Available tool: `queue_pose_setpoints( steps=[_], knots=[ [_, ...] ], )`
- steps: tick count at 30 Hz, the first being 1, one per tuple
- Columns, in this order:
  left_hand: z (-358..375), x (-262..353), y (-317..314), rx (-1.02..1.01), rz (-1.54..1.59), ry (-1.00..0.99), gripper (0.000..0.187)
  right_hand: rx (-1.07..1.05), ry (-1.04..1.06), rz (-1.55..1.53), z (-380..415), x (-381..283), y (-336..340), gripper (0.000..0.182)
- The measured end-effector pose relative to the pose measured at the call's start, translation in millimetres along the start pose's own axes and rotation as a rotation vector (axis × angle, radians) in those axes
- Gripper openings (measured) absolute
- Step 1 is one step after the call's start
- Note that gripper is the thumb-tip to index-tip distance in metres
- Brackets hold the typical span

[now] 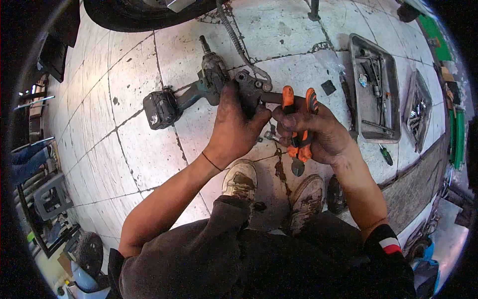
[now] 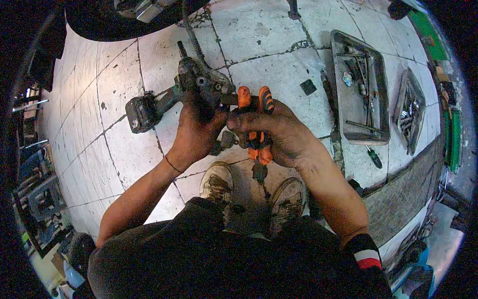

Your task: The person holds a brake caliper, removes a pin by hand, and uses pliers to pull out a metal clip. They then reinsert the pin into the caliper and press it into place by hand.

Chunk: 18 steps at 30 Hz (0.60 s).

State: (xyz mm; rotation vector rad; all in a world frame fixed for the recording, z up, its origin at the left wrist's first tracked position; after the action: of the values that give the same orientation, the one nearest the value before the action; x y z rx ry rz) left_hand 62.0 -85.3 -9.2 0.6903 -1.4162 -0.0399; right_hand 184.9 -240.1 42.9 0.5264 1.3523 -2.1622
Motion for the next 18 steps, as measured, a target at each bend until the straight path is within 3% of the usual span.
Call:
queue_pose_setpoints(
  steps=[4,8,11,12,18],
  knots=[
    [5,4,-1,-0.030,0.036,0.072,0.053,0.032,-0.016,0.149,5,-5,-7,0.044],
    [2,8,0,-0.050,-0.011,-0.005,0.053,-0.020,-0.003,0.030,4,-8,-14,0.030],
    [-3,12,3,-0.032,-0.077,-0.098,0.052,-0.069,0.085,-0.195,1,5,-12,0.029],
    [-1,14,5,-0.052,-0.115,-0.109,0.050,-0.094,0.097,-0.205,-1,11,-3,0.053],
    [-1,-1,2,-0.022,-0.050,-0.057,0.048,-0.063,0.074,-0.249,-6,14,1,0.038]
  ],
)
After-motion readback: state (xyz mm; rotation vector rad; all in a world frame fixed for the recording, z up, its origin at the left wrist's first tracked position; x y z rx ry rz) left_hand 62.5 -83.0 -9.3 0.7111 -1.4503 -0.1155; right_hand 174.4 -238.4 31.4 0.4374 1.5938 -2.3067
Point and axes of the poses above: each hand's wrist, its own z-axis away from the middle knuckle, its own y-axis out of the back of the hand, x = y × z, the point moved 1 cm from there along -z, towards the middle knuckle, and after that the axes turned 9 degrees about -x, right-handed, at the moved point
